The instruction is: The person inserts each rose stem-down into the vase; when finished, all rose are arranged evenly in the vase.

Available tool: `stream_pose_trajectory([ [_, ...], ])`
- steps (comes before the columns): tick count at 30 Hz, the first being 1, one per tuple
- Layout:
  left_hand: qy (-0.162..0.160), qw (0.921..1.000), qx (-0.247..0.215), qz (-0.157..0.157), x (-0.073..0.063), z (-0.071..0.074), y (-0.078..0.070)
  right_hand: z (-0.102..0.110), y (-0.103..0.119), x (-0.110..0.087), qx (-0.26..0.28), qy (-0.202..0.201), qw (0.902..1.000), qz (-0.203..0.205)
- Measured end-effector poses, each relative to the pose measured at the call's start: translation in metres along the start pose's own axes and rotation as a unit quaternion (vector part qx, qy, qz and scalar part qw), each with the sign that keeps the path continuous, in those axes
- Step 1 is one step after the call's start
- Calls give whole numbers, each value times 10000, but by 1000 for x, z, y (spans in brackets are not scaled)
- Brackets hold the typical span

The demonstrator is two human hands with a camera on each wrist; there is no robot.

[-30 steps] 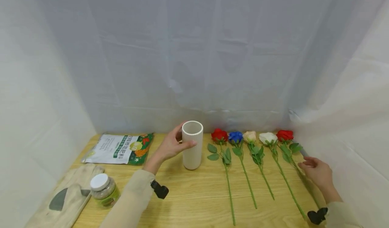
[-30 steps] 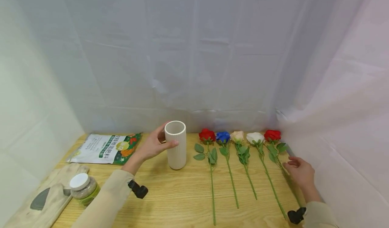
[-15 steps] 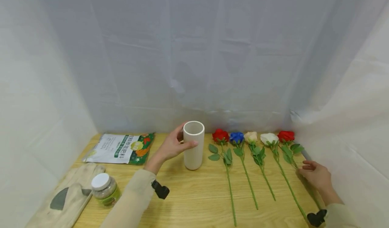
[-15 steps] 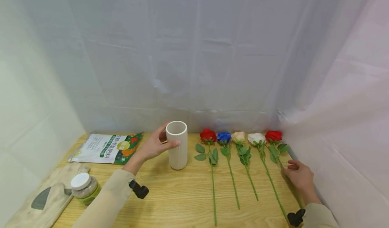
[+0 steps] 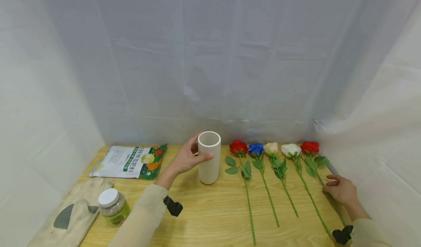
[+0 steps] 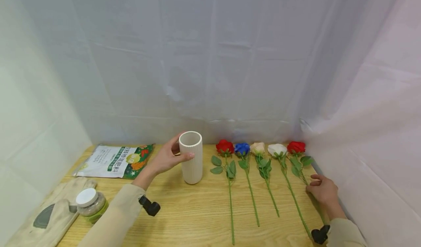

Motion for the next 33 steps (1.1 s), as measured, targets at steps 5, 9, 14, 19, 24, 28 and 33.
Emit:
stream_pose_trajectory([
  [5,-27,10000,27,30,-1,0,0,-1,1,0,-94,140,9998,79],
  [9,-33,10000,43,48,-1,0,0,0,2,0,-51,239,9997,11],
  [14,-30,10000,54,14,-1,0,0,0,6,-1,27,454,9989,-92],
  [19,-15,10000,72,33,-1,1,1,6,16,-3,372,535,9979,-52],
  [24,5,10000,36,23,0,1,2,15,32,-3,986,749,9923,-28],
  [28,12,10000,24,6,0,1,2,22,46,-2,1373,878,9866,-48],
  [33,10,10000,64,21,-1,0,1,22,64,-3,2001,1112,9734,-75],
])
Point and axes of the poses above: each hand's wrist, its own x-axis towards the middle knuckle, its own z-axis out of the back of the hand, y = z × x, the point moved 9 cm from there along x, towards the middle knuckle, and after that the axes turned 2 degrees about z, right-handed, at the moved point
